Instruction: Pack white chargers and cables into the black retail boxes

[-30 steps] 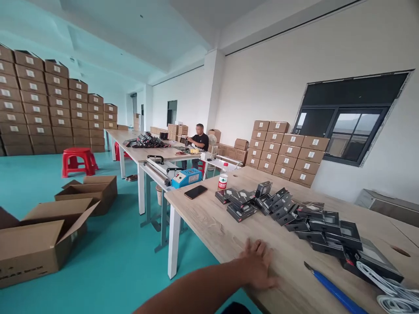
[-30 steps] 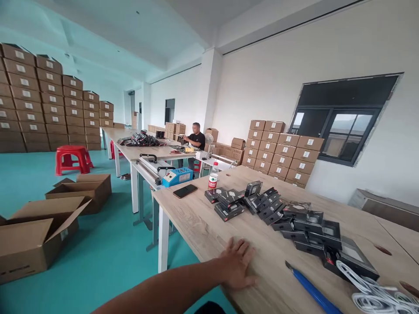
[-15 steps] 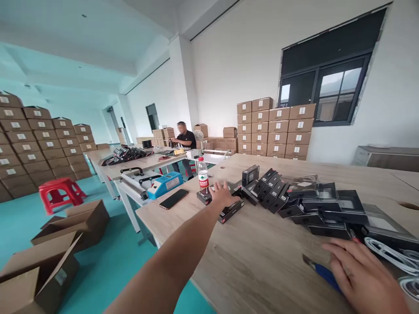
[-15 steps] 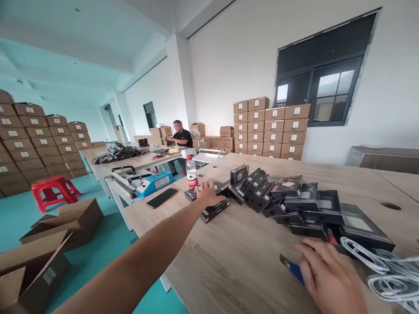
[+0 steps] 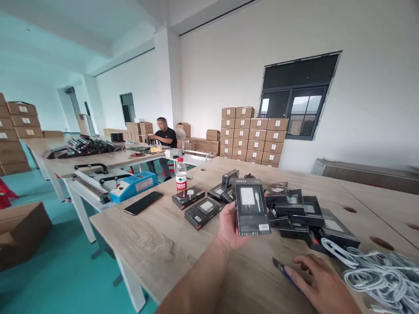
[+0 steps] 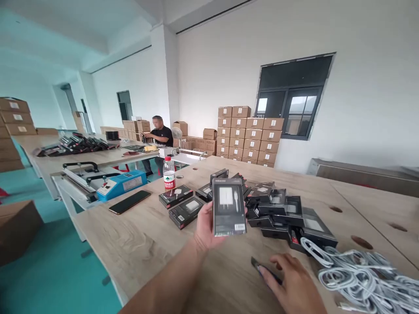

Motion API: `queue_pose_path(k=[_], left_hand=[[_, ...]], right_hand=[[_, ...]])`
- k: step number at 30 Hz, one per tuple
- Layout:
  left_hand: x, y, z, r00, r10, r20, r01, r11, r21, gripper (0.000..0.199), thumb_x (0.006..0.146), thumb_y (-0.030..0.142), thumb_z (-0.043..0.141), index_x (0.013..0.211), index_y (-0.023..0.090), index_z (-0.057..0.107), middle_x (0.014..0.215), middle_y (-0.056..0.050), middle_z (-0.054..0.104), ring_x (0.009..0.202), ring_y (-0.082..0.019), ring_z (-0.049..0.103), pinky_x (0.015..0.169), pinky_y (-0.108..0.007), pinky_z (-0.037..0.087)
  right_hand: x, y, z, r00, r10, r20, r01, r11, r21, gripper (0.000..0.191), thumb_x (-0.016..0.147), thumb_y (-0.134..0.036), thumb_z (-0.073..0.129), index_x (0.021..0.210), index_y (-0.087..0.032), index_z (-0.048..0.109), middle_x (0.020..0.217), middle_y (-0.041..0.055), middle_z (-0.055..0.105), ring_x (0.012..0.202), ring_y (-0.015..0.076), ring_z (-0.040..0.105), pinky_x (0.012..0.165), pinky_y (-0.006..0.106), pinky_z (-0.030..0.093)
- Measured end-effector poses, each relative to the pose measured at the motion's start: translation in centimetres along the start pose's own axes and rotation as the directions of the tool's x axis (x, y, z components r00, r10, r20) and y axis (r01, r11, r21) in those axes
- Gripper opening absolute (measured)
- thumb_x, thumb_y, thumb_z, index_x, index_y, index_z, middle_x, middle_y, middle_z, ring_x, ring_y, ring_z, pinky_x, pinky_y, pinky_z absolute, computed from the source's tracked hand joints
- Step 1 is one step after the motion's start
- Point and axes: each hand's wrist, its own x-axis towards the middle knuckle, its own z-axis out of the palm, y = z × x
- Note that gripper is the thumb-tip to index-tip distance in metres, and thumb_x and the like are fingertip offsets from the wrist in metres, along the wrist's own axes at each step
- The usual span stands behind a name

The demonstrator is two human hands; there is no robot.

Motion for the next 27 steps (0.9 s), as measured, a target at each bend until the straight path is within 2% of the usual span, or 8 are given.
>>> queue_pose_path(k=[1, 3, 6, 9, 14, 19, 23, 27], left_hand=[[-0.2, -1.0, -0.1, 0.996, -0.022, 0.090, 0.038, 0.983, -0.181, 0.078, 0.081, 0.064, 0.047, 0.134, 0.007, 0.057, 0.126, -0.019, 0.068, 0.121, -0.038, 0.061, 0.106, -0.054, 0.040], [-0.6, -2.0, -0.7, 0.986, -0.069, 0.153, 0.117, 0.936, -0.332, 0.077, 0.085, 0.062, 0.048, 0.134, 0.004, 0.056, 0.127, -0.021, 0.067, 0.123, -0.036, 0.060, 0.108, -0.051, 0.039], [-0.7, -2.1, -1.7, 0.983, -0.134, 0.125, 0.170, 0.923, -0.346, 0.079, 0.087, 0.065, 0.048, 0.133, 0.001, 0.056, 0.125, -0.023, 0.068, 0.123, -0.035, 0.060, 0.109, -0.049, 0.038], [-0.4, -1.8, -2.2, 0.991, -0.106, 0.082, 0.127, 0.939, -0.319, 0.075, 0.088, 0.063, 0.049, 0.134, 0.003, 0.055, 0.124, -0.021, 0.069, 0.122, -0.035, 0.061, 0.109, -0.049, 0.038], [-0.2, -2.1, -2.6, 0.995, -0.085, 0.048, 0.094, 0.958, -0.273, 0.066, 0.088, 0.056, 0.055, 0.133, 0.007, 0.057, 0.120, -0.018, 0.071, 0.119, -0.035, 0.063, 0.109, -0.052, 0.038], [-0.3, -2.7, -2.6, 0.987, -0.140, 0.082, 0.156, 0.956, -0.248, 0.066, 0.083, 0.054, 0.061, 0.129, 0.008, 0.060, 0.119, -0.019, 0.071, 0.118, -0.037, 0.063, 0.107, -0.053, 0.040], [-0.6, -3.2, -2.4, 0.973, -0.218, 0.071, 0.227, 0.955, -0.191, 0.070, 0.077, 0.056, 0.064, 0.126, 0.007, 0.062, 0.115, -0.020, 0.073, 0.114, -0.040, 0.065, 0.103, -0.056, 0.043], [-0.8, -3.9, -2.9, 0.969, -0.237, 0.066, 0.244, 0.961, -0.130, 0.073, 0.074, 0.061, 0.061, 0.124, 0.008, 0.063, 0.113, -0.020, 0.073, 0.115, -0.041, 0.064, 0.100, -0.057, 0.044]], right_hand=[[-0.2, 0.2, -0.2, 0.999, -0.003, 0.047, 0.003, 1.000, 0.004, 0.037, 0.079, -0.061, 0.063, 0.081, -0.025, 0.072, 0.077, 0.0052, 0.074, 0.068, 0.0256, 0.072, 0.060, 0.035, 0.060], [-0.7, 0.8, -0.5, 0.986, -0.001, 0.165, -0.002, 1.000, 0.014, 0.030, 0.072, -0.052, 0.073, 0.086, -0.026, 0.073, 0.081, 0.0041, 0.074, 0.073, 0.0255, 0.073, 0.064, 0.034, 0.060], [-1.2, 1.3, -1.0, 0.956, 0.023, 0.292, -0.036, 0.999, 0.039, 0.019, 0.072, -0.040, 0.072, 0.086, -0.028, 0.072, 0.085, 0.0020, 0.074, 0.078, 0.0242, 0.072, 0.068, 0.032, 0.059], [-1.1, 1.0, -1.3, 0.953, 0.045, 0.298, -0.079, 0.992, 0.101, 0.015, 0.082, -0.041, 0.063, 0.081, -0.027, 0.068, 0.079, 0.0006, 0.071, 0.070, 0.0210, 0.069, 0.061, 0.029, 0.056], [-0.3, -1.8, -1.8, 0.990, 0.117, 0.081, -0.136, 0.947, 0.290, 0.029, 0.092, -0.050, 0.052, 0.097, -0.024, 0.064, 0.083, 0.0020, 0.069, 0.069, 0.0182, 0.066, 0.058, 0.026, 0.054], [-0.4, -3.8, -1.3, 0.993, 0.075, -0.095, -0.041, 0.947, 0.320, 0.028, 0.092, -0.047, 0.054, 0.104, -0.023, 0.064, 0.094, 0.0051, 0.070, 0.079, 0.0197, 0.068, 0.060, 0.026, 0.056], [-1.4, -2.9, -0.3, 0.985, 0.083, -0.148, -0.033, 0.950, 0.309, 0.033, 0.092, -0.051, 0.054, 0.110, -0.025, 0.065, 0.101, 0.0062, 0.074, 0.086, 0.0224, 0.072, 0.059, 0.026, 0.058], [-1.1, -0.3, 0.5, 0.966, 0.093, -0.242, -0.027, 0.964, 0.263, 0.038, 0.094, -0.053, 0.048, 0.115, -0.026, 0.063, 0.085, 0.0039, 0.075, 0.074, 0.0215, 0.073, 0.063, 0.028, 0.060]])
